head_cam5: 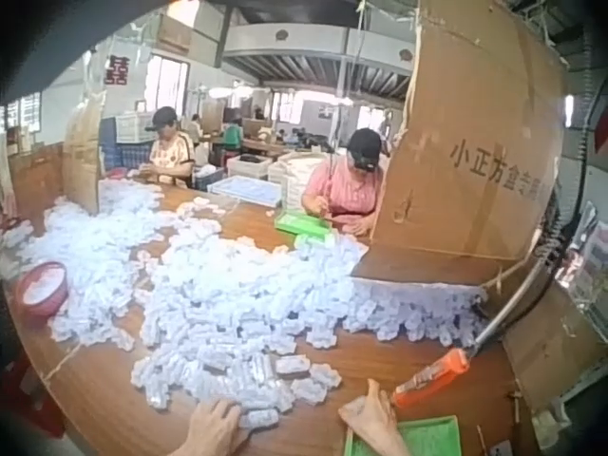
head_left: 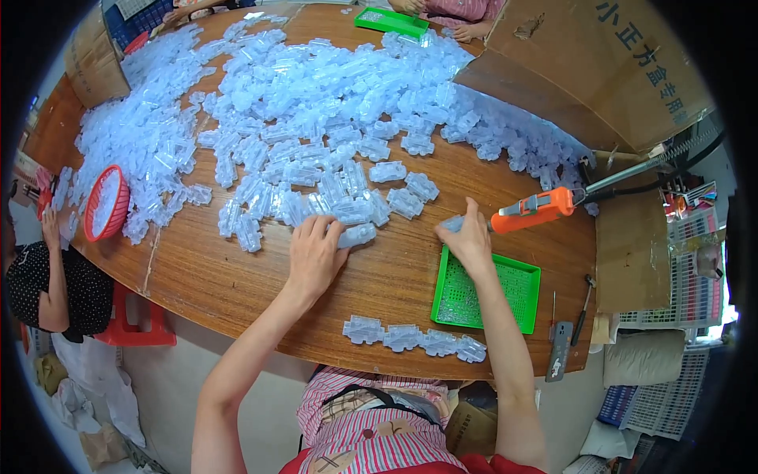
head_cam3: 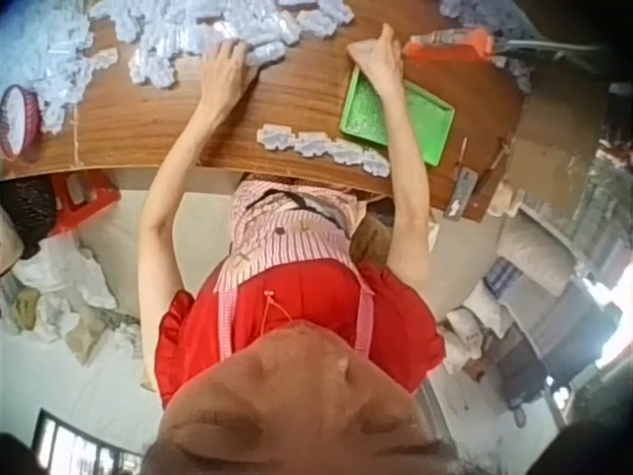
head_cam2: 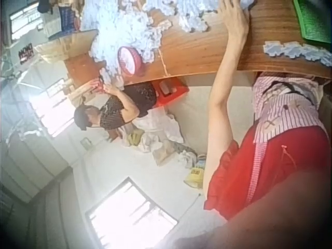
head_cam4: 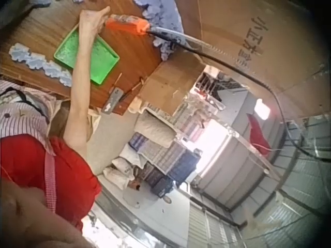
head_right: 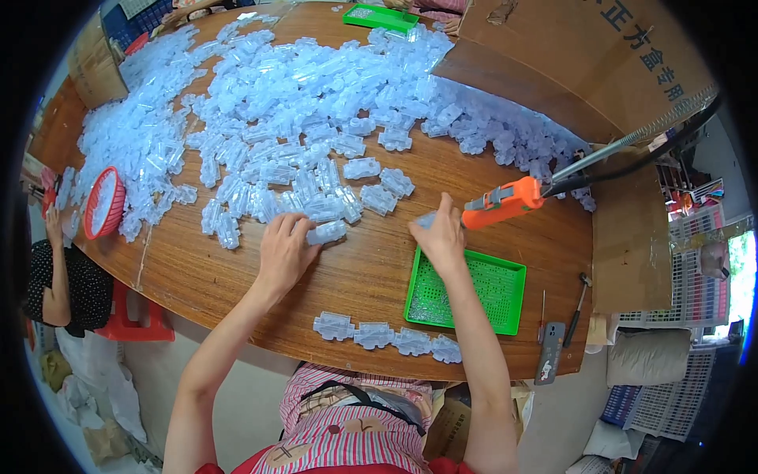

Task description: The person places screws into transparent plastic parts by hand, drives them in using a power screwdriver, and aligns more plastic parts to insert additional screws.

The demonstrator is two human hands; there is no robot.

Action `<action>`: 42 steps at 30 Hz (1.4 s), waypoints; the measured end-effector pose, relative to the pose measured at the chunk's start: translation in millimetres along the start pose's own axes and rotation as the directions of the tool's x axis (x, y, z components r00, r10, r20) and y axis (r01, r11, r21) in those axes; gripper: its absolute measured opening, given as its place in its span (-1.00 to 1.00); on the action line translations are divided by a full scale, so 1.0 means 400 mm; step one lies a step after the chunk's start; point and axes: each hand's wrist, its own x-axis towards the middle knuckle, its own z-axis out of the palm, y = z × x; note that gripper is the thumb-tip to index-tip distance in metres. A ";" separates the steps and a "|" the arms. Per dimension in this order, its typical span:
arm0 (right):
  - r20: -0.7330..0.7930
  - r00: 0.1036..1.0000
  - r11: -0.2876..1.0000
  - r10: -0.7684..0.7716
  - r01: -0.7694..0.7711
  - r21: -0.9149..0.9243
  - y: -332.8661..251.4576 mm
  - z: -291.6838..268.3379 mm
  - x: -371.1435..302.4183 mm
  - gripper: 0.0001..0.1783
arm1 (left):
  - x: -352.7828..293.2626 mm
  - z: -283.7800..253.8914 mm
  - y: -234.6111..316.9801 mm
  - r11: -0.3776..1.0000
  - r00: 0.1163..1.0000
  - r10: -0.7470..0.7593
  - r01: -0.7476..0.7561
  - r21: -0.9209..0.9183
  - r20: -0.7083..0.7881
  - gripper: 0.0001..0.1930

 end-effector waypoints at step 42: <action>0.161 0.731 0.746 -0.663 0.628 0.222 -0.125 0.036 -0.204 -0.51 | -0.262 -0.123 -0.051 0.852 0.958 -0.168 0.260 -0.455 0.232 -0.21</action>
